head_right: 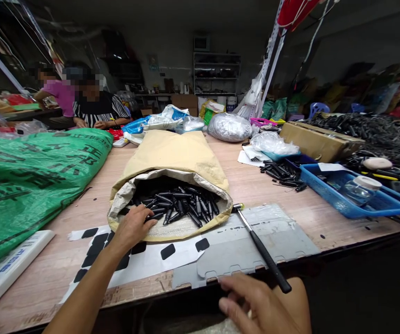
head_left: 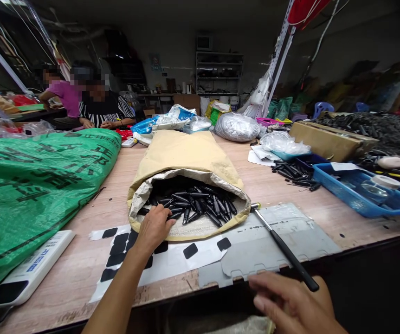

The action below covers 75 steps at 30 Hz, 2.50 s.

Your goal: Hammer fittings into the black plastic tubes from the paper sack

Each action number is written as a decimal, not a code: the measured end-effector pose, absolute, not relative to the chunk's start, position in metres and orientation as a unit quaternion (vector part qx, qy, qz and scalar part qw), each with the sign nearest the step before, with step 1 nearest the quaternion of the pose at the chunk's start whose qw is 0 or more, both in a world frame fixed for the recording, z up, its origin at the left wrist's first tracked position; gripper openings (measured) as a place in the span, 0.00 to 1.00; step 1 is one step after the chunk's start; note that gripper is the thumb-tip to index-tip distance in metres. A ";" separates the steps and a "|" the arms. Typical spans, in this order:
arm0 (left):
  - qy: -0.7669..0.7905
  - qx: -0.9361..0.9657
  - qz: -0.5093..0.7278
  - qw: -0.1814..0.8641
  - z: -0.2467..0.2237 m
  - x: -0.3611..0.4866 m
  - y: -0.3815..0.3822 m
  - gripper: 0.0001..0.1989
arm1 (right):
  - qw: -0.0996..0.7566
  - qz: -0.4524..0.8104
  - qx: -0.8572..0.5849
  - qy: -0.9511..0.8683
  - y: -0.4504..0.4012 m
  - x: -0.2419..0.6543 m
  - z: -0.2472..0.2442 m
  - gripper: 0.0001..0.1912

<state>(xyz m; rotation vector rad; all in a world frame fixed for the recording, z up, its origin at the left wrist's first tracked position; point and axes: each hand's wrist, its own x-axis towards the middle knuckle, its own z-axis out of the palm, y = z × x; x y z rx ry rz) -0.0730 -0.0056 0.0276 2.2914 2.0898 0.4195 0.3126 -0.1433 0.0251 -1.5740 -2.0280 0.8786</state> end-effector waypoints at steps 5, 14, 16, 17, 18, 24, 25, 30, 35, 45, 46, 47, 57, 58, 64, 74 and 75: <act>0.639 0.743 0.194 0.028 0.041 -0.067 -0.030 0.06 | 0.317 0.108 -0.629 -0.702 -0.089 0.322 0.038 0.19; 0.536 0.781 0.241 0.213 0.026 0.003 -0.072 0.05 | 0.119 0.001 -0.748 -0.653 -0.034 0.323 0.016 0.17; 0.539 0.768 0.263 0.223 0.015 0.005 -0.069 0.05 | 0.138 0.015 -0.747 -0.651 -0.031 0.328 0.014 0.16; 0.540 0.761 0.276 0.228 0.012 0.004 -0.068 0.05 | 0.167 0.026 -0.741 -0.650 -0.032 0.331 0.013 0.15; 0.541 0.755 0.287 0.235 0.009 0.003 -0.067 0.05 | 0.209 0.038 -0.732 -0.647 -0.035 0.334 0.012 0.15; 0.545 0.736 0.303 0.265 0.010 0.000 -0.064 0.04 | 0.406 0.191 -0.643 -0.621 -0.081 0.303 0.021 0.19; 0.546 0.734 0.303 0.268 0.010 0.000 -0.064 0.04 | 0.408 0.223 -0.617 -0.635 -0.090 0.291 0.023 0.20; 0.555 0.719 0.311 0.279 0.009 0.002 -0.063 0.05 | 0.390 0.253 -0.495 -0.734 -0.114 0.240 0.024 0.24; 0.556 0.717 0.317 0.276 0.006 0.002 -0.062 0.04 | 0.371 0.233 -0.442 -0.783 -0.121 0.221 0.017 0.27; 0.555 0.716 0.325 0.271 0.007 0.003 -0.062 0.04 | 0.364 0.185 -0.459 -0.789 -0.125 0.223 0.010 0.29; 0.556 0.716 0.325 0.269 0.006 0.003 -0.062 0.04 | 0.365 0.181 -0.463 -0.788 -0.126 0.224 0.009 0.29; 0.556 0.717 0.324 0.267 0.005 0.003 -0.062 0.04 | 0.362 0.177 -0.467 -0.787 -0.127 0.224 0.008 0.28; 0.559 0.720 0.316 0.263 0.007 0.002 -0.062 0.04 | 0.413 0.066 -0.569 -0.708 -0.097 0.274 0.020 0.21; 0.557 0.723 0.313 0.263 0.007 0.002 -0.062 0.04 | 0.398 0.038 -0.601 -0.692 -0.089 0.285 0.020 0.21; 0.553 0.729 0.311 0.258 0.010 0.001 -0.064 0.03 | 0.204 -0.078 -0.739 -0.637 -0.050 0.333 0.004 0.21; 0.550 0.738 0.292 0.259 0.012 0.001 -0.062 0.05 | 0.195 -0.230 -0.721 -0.624 -0.042 0.314 -0.017 0.19; 0.547 0.742 0.289 0.259 0.016 0.001 -0.066 0.06 | 0.201 -0.242 -0.716 -0.623 -0.042 0.314 -0.018 0.18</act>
